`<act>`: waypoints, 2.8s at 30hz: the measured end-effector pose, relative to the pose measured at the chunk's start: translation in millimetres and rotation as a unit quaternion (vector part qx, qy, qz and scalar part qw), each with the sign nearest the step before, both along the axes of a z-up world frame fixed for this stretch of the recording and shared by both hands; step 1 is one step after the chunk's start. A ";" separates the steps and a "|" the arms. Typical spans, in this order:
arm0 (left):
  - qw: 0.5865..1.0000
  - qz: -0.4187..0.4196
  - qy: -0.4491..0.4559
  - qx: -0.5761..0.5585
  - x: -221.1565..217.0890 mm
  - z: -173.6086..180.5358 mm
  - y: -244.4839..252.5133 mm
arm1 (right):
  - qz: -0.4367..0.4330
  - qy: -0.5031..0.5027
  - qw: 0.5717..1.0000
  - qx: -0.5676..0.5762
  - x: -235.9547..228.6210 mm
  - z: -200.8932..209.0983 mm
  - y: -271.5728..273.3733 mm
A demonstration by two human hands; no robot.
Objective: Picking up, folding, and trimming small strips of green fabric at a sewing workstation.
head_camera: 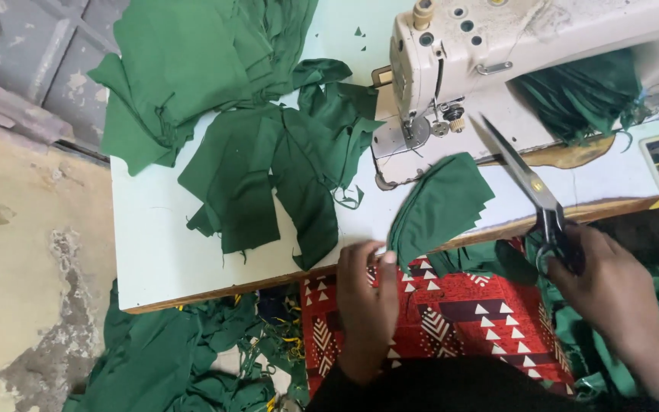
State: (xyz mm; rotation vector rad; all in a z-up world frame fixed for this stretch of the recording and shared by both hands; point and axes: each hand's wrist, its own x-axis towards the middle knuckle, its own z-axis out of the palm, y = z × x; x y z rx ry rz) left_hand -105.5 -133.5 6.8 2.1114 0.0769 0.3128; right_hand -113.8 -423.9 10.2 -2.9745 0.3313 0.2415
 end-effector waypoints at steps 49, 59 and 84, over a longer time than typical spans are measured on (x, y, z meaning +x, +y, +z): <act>0.820 -0.263 0.375 -0.342 19.5 -46.3 -53.6 | -0.120 0.402 0.815 0.399 -65.9 -23.2 4.8; 0.789 -0.283 0.449 -0.310 33.0 -33.7 -46.4 | -0.148 0.256 0.793 0.532 -80.3 -45.0 7.3; 0.802 -0.170 0.369 -0.438 98.3 60.7 -122.3 | 0.164 -0.177 0.970 -0.014 81.0 -15.7 -40.2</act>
